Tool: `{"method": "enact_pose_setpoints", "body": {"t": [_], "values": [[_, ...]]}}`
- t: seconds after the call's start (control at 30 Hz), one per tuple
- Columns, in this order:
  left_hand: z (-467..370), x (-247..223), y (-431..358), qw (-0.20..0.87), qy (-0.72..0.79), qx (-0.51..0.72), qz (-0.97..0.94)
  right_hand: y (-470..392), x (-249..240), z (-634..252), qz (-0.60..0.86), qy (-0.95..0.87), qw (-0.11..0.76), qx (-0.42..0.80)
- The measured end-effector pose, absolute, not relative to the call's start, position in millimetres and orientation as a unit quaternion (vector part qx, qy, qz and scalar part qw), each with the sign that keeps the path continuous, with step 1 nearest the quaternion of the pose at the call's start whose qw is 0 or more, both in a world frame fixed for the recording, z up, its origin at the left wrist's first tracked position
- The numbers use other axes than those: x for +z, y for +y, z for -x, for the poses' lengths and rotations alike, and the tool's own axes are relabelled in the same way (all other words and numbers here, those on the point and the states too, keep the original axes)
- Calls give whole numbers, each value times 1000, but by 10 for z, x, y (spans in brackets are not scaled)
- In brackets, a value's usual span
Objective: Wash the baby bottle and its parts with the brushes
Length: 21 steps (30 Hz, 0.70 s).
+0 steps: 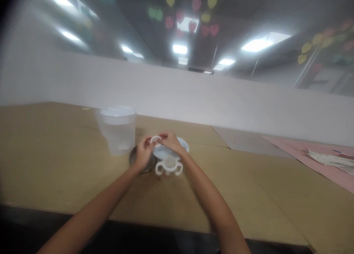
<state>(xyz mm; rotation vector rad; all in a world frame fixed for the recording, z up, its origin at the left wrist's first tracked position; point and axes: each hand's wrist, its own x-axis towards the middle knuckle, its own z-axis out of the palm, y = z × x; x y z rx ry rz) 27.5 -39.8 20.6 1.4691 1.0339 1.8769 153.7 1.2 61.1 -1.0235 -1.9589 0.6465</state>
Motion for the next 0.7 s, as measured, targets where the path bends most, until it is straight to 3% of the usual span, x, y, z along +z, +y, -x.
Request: {"method": "enact_pose_setpoints", "body": {"t": [0.3,0.4,0.57,0.7], "values": [[-322,159,-343,278,382,705,-529,-3,618,-1506,418,-802,397,156],[-319,165,-328,320,371,715,-498,-41,648,-1520,401,-802,385,219],[-301,230,-317,476,293,742,-370,-160,770,-1518,359,-750,385,401],[-276,288,-316,570,176,738,-315,-185,802,-1511,362,-743,392,404]]}}
